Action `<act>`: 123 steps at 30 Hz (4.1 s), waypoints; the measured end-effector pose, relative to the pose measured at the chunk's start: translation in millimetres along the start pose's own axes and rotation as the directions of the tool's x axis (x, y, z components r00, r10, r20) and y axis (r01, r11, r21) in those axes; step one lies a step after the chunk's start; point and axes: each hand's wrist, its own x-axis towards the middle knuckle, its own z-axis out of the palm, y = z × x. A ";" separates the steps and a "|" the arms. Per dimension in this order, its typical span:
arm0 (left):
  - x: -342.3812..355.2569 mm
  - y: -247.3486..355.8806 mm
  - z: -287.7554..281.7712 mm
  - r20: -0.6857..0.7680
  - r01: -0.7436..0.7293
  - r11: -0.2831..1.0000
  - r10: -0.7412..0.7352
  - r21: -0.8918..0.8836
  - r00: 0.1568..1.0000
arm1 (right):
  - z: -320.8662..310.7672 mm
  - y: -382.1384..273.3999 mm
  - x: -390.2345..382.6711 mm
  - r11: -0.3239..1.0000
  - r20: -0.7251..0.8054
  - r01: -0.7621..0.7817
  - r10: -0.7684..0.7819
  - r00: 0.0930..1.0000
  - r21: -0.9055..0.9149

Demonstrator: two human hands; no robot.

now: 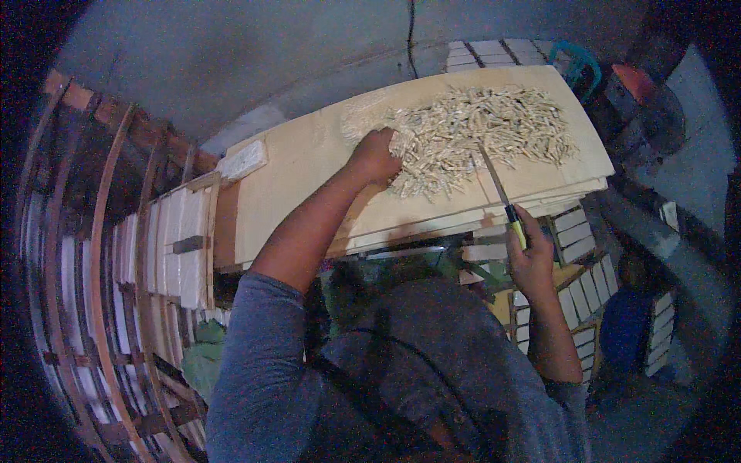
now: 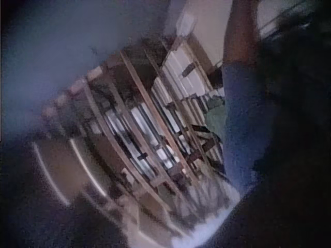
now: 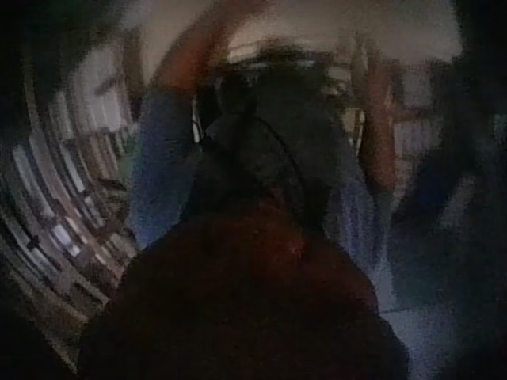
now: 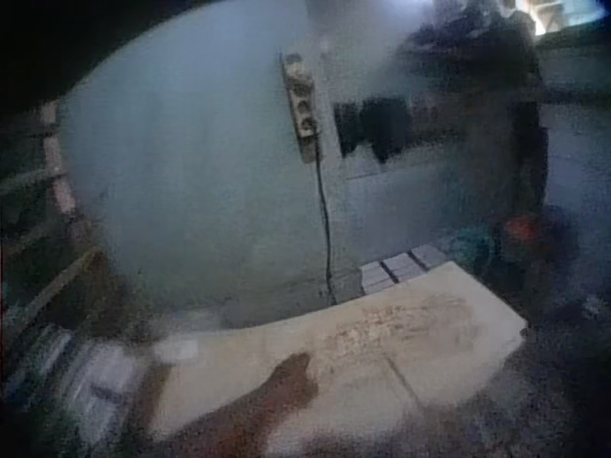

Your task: The person uses a knife to cut small rectangular wooden blocks into thin strips on a wooden workbench. The person repeatedly picks up blocks, slices them, and adds the resulting strips to a growing pile on the table.

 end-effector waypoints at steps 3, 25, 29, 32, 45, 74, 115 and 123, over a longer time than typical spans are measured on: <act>33.7 34.7 -23.6 0.059 -0.091 0.995 0.093 -0.037 0.994 | -17.7 9.2 -16.6 0.998 -0.021 -0.068 0.068 0.997 0.008; -18.9 5.0 -101.8 -0.232 -0.009 0.948 -0.069 -0.319 0.970 | 2.8 23.8 -37.3 0.952 0.303 -0.279 0.231 0.925 0.123; -130.8 -64.2 -58.4 -0.192 0.240 0.872 -0.346 -0.427 0.918 | 41.0 14.6 -11.1 0.995 0.446 0.076 -0.096 0.890 0.062; -188.0 -111.7 12.9 -0.188 0.206 0.902 -0.294 -0.380 0.937 | 66.0 -8.8 21.4 0.991 0.545 0.120 -0.073 0.835 -0.051; -178.6 -60.3 57.2 -0.317 0.082 0.882 -0.252 -0.464 0.914 | 103.1 -69.6 37.7 0.983 0.548 0.124 -0.029 0.836 -0.137; -183.9 -57.2 42.0 -0.515 -0.239 0.958 0.287 0.160 0.807 | 121.2 -64.7 -2.8 0.927 0.665 0.327 -0.127 0.736 -0.186; -195.6 -54.8 29.7 -0.436 -0.182 0.983 0.177 0.032 0.882 | 119.4 -38.6 -2.7 0.954 0.673 0.297 -0.200 0.712 -0.031; -196.9 -42.4 32.8 -0.078 0.308 0.486 -0.624 -0.818 0.777 | 122.3 -32.2 -3.6 0.932 0.703 0.331 -0.139 0.698 -0.144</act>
